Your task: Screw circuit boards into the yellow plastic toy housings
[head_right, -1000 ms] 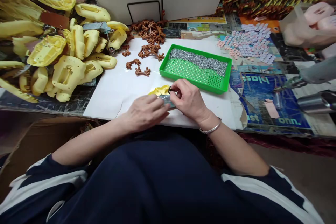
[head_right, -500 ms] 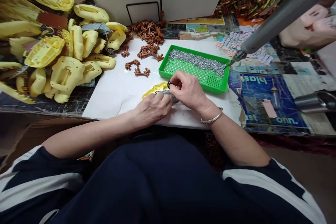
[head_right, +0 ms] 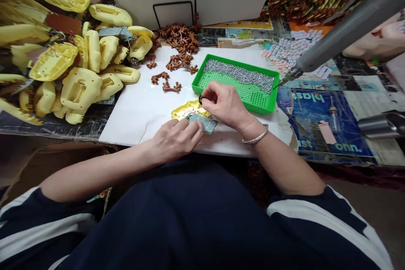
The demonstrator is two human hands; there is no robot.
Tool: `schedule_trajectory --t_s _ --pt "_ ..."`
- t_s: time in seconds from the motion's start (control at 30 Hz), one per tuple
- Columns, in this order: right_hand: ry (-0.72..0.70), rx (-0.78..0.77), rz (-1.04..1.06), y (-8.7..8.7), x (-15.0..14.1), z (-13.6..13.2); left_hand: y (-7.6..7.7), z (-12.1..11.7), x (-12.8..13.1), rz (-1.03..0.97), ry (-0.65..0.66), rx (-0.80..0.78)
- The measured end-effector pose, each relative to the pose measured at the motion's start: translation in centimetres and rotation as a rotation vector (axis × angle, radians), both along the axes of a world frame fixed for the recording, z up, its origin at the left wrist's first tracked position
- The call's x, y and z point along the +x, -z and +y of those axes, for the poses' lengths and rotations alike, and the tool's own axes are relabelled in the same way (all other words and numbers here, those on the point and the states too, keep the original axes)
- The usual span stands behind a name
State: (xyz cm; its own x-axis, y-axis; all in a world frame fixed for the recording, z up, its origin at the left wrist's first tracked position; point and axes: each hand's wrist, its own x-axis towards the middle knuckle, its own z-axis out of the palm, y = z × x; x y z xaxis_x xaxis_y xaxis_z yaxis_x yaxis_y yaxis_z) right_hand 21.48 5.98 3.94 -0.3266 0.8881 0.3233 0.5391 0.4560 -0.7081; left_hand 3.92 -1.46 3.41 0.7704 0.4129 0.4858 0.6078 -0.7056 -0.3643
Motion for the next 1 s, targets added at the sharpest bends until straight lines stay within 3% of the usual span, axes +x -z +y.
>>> schedule_trajectory --t_s 0.1,0.17,0.27,0.37,0.57,0.83,1.0 --pt "-0.028 -0.038 0.018 0.0 0.2 0.2 1.1 -0.9 -1.2 -0.318 0.028 -0.020" --pt "-0.057 -0.035 -0.009 0.1 0.6 0.4 2.1 -1.5 -1.6 -0.650 0.008 -0.230" --pt "-0.139 0.004 -0.085 0.5 1.2 1.1 3.2 -2.1 -1.8 -1.205 -0.102 -0.673" --pt "-0.264 0.062 -0.189 1.0 1.5 1.9 3.8 -2.2 -1.9 -1.553 -0.163 -0.957" --pt "-0.357 0.157 -0.313 1.6 0.9 3.1 4.2 -1.8 -1.6 -1.671 -0.172 -1.156" --pt "-0.208 0.045 -0.202 2.2 0.8 2.6 4.8 -0.4 -1.7 -1.650 -0.185 -1.163" --pt "-0.151 0.082 -0.318 2.1 0.3 2.2 5.2 -0.1 -1.8 -1.684 -0.171 -1.180"
